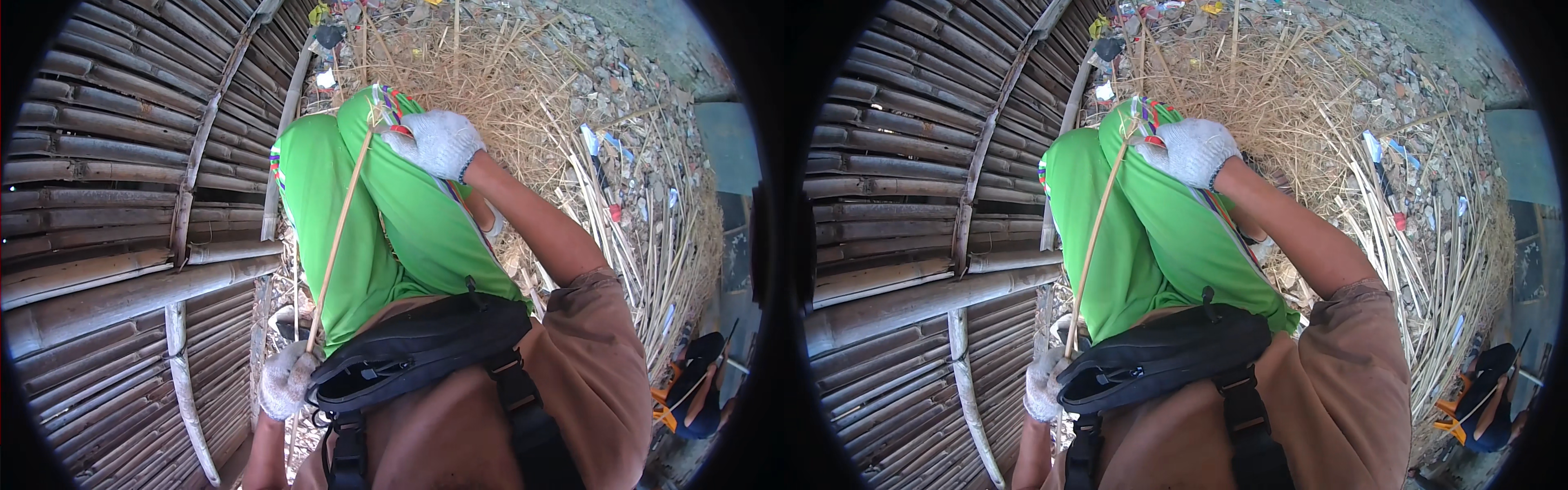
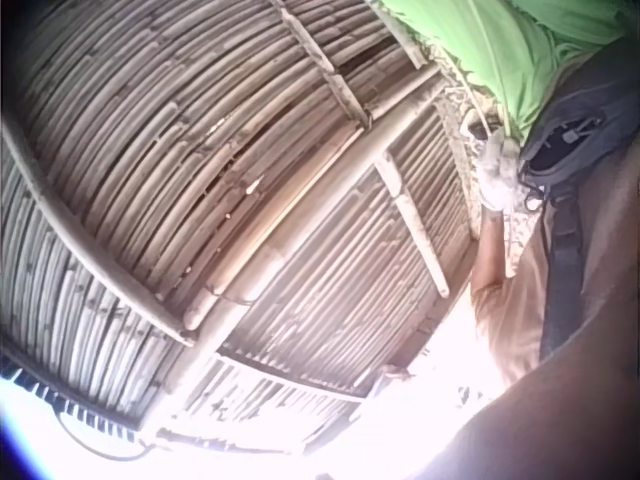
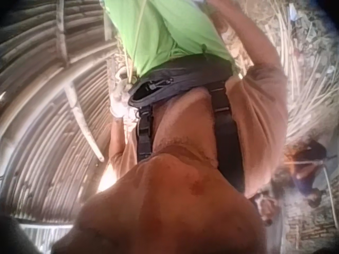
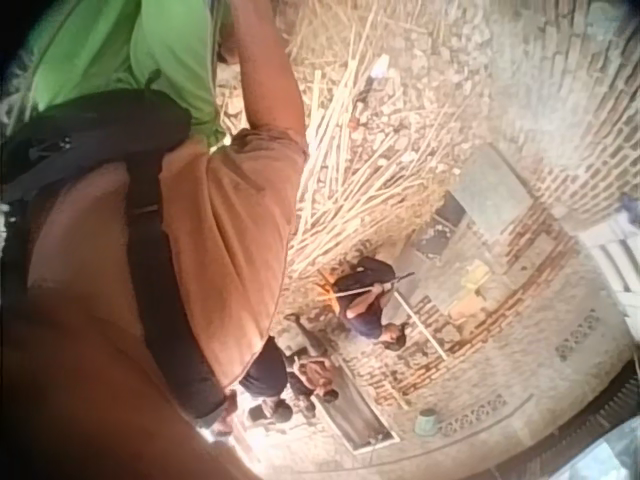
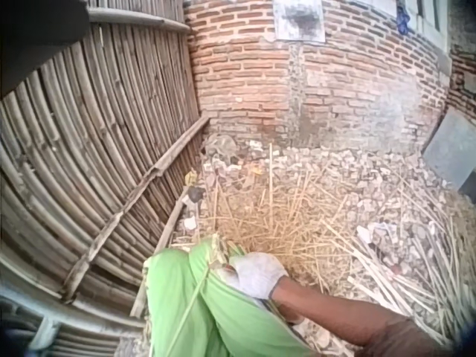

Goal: The person strips layers from a bamboo stick using a small blade held in one gloved hand while the other hand holds the stick steady against their lap.

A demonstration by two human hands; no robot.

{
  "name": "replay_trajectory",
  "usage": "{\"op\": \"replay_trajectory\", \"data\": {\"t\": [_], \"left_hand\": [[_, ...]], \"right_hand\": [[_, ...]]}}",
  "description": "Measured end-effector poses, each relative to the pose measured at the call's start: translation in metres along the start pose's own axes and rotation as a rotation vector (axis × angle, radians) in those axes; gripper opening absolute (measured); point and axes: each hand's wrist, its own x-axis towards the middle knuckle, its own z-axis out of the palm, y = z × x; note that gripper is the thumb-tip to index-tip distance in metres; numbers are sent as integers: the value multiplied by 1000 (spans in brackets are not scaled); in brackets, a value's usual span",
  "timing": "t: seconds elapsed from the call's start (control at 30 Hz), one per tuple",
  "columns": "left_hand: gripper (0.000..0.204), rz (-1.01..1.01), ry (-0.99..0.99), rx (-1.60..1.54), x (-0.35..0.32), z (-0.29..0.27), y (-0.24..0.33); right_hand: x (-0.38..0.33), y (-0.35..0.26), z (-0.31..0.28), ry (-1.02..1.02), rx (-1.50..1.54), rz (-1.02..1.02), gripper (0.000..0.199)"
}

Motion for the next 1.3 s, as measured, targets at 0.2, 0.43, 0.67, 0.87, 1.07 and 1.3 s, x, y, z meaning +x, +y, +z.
{"op": "replay_trajectory", "data": {"t": [0.2,0.43,0.67,0.87,1.07,1.3], "left_hand": [[28,31,-65,137,11,-4,-10],[26,136,-78,349,43,24,42],[27,195,15,212,-28,6,-43],[37,128,171,292,-89,5,-72],[30,313,112,312,36,26,10],[30,279,143,173,150,71,62]], "right_hand": [[-4,-1,-6,-10,-17,-15,69],[3,6,-5,-18,-2,40,72],[-5,-11,-7,7,-7,114,64],[0,9,16,111,79,99,67],[0,29,24,319,1264,624,70],[-10,48,-24,357,960,279,65]]}}
